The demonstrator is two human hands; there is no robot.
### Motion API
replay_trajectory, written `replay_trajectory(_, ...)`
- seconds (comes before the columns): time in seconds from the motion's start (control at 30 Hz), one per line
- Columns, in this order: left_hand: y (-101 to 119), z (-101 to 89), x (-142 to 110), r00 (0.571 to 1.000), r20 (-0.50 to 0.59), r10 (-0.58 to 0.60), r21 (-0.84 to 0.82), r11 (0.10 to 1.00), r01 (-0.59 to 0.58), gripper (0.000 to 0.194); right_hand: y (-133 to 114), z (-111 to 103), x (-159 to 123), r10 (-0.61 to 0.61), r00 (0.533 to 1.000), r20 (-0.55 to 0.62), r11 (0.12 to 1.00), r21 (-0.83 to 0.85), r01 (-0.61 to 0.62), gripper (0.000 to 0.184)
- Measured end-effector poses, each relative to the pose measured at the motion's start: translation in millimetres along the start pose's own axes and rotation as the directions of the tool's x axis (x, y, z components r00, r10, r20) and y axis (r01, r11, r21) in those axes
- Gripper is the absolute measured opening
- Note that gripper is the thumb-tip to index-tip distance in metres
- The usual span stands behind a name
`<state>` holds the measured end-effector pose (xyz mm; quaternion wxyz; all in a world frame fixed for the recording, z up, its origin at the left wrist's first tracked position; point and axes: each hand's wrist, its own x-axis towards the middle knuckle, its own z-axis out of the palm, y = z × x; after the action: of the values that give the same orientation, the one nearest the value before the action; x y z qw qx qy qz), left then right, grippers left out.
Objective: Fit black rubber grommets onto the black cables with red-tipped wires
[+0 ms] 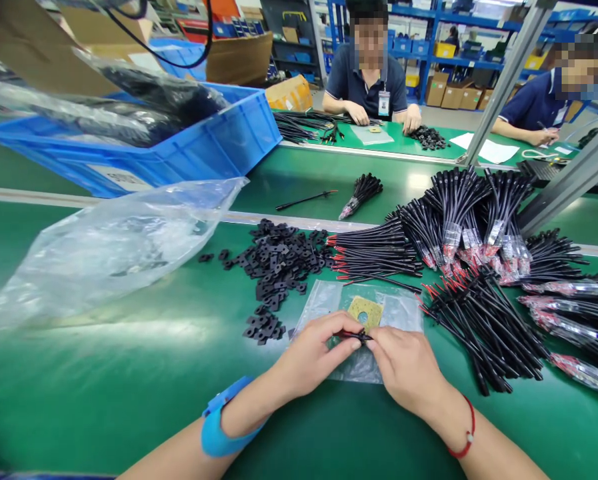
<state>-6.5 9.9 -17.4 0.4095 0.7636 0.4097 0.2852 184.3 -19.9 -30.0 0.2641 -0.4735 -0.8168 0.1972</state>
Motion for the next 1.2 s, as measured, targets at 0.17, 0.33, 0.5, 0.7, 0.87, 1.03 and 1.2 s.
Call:
replay_trajectory(0.17, -2.4, 1.3, -0.3, 0.982, 0.165, 0.09, 0.081, 0.991, -0.104, 0.016, 1.9, -5.5, 2.9, 0.211, 0.906, 0.366, 0.851, 0.387, -0.355, 0.034)
replay_trajectory(0.33, -6.8, 5.8, 0.3, 0.991, 0.119, 0.067, 0.017, 0.997, -0.069, 0.017, 1.9, -12.5, 4.9, 0.246, 0.876, 0.415, 0.829, 0.379, -0.412, 0.029)
replay_trajectory(0.5, -15.3, -4.6, 4.9, 0.992, -0.11, 0.057, -0.021, 0.998, -0.06, 0.034, 12.9, -46.1, -6.4, 0.192, 0.973, -0.127, 0.973, -0.104, -0.206, 0.023)
replay_trajectory(0.7, -25.4, -26.4, 12.8, 0.958, -0.268, 0.102, 0.207, 0.977, -0.046, 0.021, 51.3, -97.0, -35.1, 0.174, 0.729, -0.661, 0.708, -0.431, -0.56, 0.031)
replay_trajectory(0.87, -28.0, -32.3, 14.3, 0.958, -0.269, 0.097, 0.307, 0.952, -0.01, 0.019, 76.2, -98.4, -35.2, 0.197, 0.742, -0.641, 0.608, -0.513, -0.606, 0.03)
replay_trajectory(1.03, -24.9, -40.1, 13.5, 0.942, -0.316, 0.115, 0.349, 0.937, 0.003, 0.02, 94.3, -92.7, -31.1, 0.211, 0.804, -0.556, 0.633, -0.549, -0.545, 0.026)
replay_trajectory(1.2, -24.9, -50.6, 12.4, 0.901, -0.416, 0.125, 0.316, 0.949, 0.015, 0.018, 75.2, -88.9, -23.1, 0.129, 0.739, -0.661, 0.7, -0.467, -0.54, 0.023)
